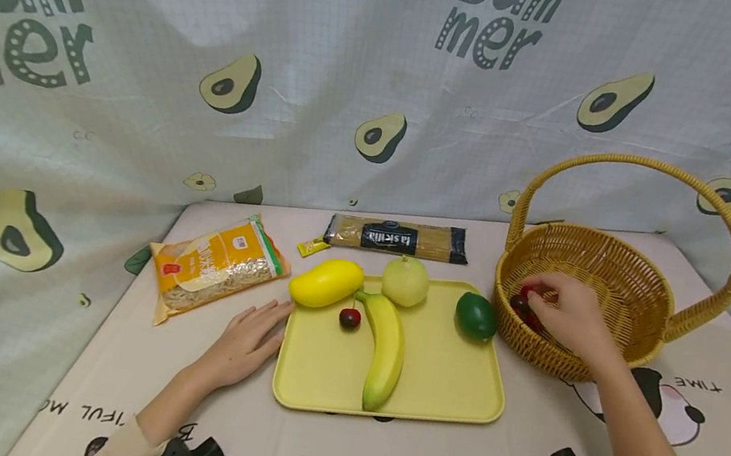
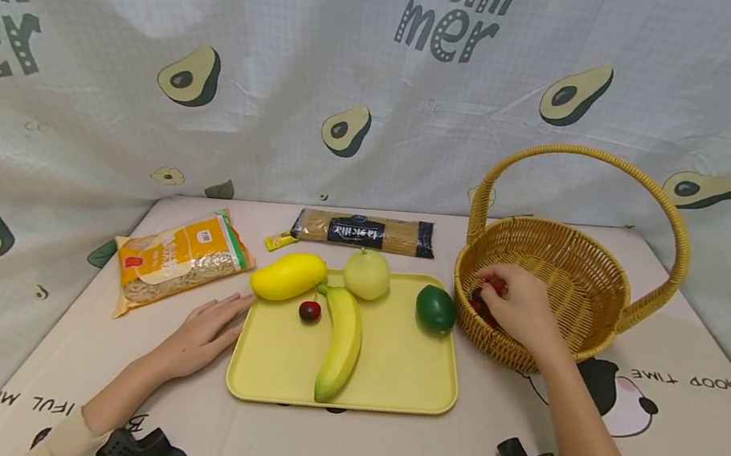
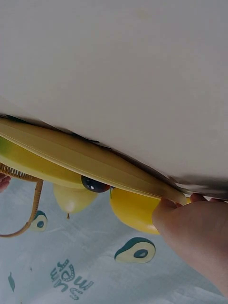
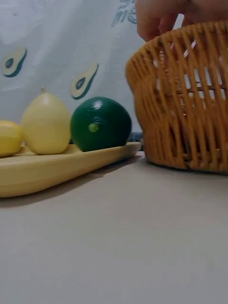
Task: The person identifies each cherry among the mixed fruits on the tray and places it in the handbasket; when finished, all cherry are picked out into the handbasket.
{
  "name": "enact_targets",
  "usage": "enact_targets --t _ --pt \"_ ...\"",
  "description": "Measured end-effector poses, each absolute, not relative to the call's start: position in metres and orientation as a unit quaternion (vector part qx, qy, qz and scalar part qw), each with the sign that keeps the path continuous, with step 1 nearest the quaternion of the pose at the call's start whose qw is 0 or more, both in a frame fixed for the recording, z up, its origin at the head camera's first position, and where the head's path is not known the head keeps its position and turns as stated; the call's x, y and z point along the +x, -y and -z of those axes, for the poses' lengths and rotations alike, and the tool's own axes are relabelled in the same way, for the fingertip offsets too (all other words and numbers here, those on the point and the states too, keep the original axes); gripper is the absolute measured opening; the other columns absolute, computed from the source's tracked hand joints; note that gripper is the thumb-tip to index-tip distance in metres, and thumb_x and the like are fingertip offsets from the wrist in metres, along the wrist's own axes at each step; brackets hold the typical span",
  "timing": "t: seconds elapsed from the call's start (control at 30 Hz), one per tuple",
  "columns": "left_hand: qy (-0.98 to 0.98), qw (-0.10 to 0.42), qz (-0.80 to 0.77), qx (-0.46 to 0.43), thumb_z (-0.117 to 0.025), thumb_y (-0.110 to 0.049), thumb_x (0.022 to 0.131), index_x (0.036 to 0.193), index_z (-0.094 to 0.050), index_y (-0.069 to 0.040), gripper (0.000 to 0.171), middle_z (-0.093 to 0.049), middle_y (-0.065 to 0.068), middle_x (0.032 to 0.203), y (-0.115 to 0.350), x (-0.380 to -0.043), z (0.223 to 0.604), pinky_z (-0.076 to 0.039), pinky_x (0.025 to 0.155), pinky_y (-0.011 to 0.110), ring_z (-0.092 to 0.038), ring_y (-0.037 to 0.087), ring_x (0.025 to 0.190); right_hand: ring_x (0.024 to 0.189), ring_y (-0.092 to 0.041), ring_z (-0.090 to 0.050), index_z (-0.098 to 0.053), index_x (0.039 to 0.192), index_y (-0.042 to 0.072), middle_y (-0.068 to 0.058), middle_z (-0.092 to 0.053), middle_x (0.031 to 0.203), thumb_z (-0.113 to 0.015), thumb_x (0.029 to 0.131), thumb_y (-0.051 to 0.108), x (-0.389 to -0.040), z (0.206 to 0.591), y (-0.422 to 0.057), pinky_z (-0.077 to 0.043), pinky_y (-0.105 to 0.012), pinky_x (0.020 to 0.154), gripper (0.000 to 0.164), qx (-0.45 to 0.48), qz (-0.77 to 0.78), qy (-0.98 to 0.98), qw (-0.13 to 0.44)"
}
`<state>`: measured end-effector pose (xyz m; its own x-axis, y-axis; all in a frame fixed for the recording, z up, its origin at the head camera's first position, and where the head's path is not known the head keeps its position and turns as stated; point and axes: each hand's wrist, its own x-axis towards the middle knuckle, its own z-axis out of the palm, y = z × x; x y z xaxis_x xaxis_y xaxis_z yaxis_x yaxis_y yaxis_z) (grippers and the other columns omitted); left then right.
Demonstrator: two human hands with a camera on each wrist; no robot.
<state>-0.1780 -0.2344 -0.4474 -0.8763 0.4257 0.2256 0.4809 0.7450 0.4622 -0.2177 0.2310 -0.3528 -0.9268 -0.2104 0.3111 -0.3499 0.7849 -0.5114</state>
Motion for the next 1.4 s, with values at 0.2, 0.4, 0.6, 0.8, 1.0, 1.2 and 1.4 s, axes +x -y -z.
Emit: enact_targets --t 0.2,0.4,0.6,0.8,1.0,1.2,1.4 --pt "0.933 0.051 0.264 -0.241 -0.042 -0.03 0.097 0.142 -0.034 -0.011 0.049 -0.034 0.005 0.145 0.234 -0.177 0.446 -0.013 0.107 0.05 -0.025 0.027 0.134 0.071 -0.02 -0.05 -0.066 0.098 0.001 -0.012 -0.062 0.089 -0.059 0.084 -0.001 -0.218 0.357 -0.209 -0.042 -0.032 0.058 0.016 0.205 -0.285 0.923 0.16" --pt "0.933 0.05 0.265 -0.24 -0.042 -0.03 0.097 0.142 -0.034 -0.011 0.049 -0.034 0.005 0.145 0.234 -0.177 0.445 -0.013 0.107 0.049 -0.025 0.027 0.134 0.076 -0.022 -0.051 -0.066 0.1 0.004 -0.012 -0.061 0.099 -0.058 0.085 0.0 -0.217 0.361 -0.187 -0.041 -0.034 0.059 0.017 0.26 -0.291 0.906 0.163" --pt "0.933 0.052 0.261 -0.242 -0.042 -0.029 0.097 0.142 -0.034 -0.01 0.049 -0.034 0.006 0.145 0.234 -0.177 0.445 -0.014 0.107 0.05 -0.026 0.027 0.134 0.098 -0.026 -0.053 -0.065 0.103 0.005 -0.011 -0.06 0.104 -0.061 0.083 0.001 -0.214 0.364 -0.161 -0.047 -0.042 0.076 0.02 0.31 -0.281 0.896 0.146" --pt "0.932 0.05 0.264 -0.242 -0.042 -0.029 0.097 0.142 -0.034 -0.011 0.049 -0.034 0.006 0.145 0.234 -0.177 0.445 -0.014 0.107 0.05 -0.026 0.027 0.134 0.107 -0.031 -0.051 -0.061 0.11 0.002 -0.012 -0.059 0.108 -0.061 0.085 0.006 -0.213 0.371 -0.132 -0.043 -0.045 0.089 0.025 0.346 -0.256 0.896 0.112" --pt "0.933 0.05 0.262 -0.24 -0.042 -0.029 0.097 0.142 -0.034 -0.01 0.049 -0.034 0.006 0.145 0.234 -0.178 0.446 -0.013 0.107 0.05 -0.025 0.027 0.134 0.108 -0.028 -0.051 -0.058 0.116 0.0 -0.011 -0.059 0.111 -0.061 0.087 0.011 -0.213 0.377 -0.106 -0.041 -0.042 0.093 0.031 0.361 -0.252 0.895 0.078" --pt "0.933 0.048 0.264 -0.239 -0.042 -0.029 0.097 0.142 -0.034 -0.011 0.049 -0.034 0.005 0.145 0.233 -0.178 0.445 -0.013 0.107 0.049 -0.025 0.026 0.134 0.108 -0.024 -0.05 -0.061 0.114 0.004 -0.009 -0.059 0.113 -0.058 0.089 0.017 -0.214 0.381 -0.086 -0.041 -0.039 0.094 0.028 0.369 -0.237 0.897 0.057" --pt "0.934 0.049 0.263 -0.237 -0.042 -0.029 0.097 0.142 -0.034 -0.011 0.049 -0.035 0.006 0.145 0.234 -0.177 0.445 -0.014 0.107 0.05 -0.026 0.027 0.134 0.101 -0.024 -0.051 -0.063 0.111 0.003 -0.009 -0.061 0.107 -0.059 0.089 0.019 -0.219 0.385 -0.07 -0.042 -0.036 0.09 0.028 0.397 -0.189 0.894 0.084"
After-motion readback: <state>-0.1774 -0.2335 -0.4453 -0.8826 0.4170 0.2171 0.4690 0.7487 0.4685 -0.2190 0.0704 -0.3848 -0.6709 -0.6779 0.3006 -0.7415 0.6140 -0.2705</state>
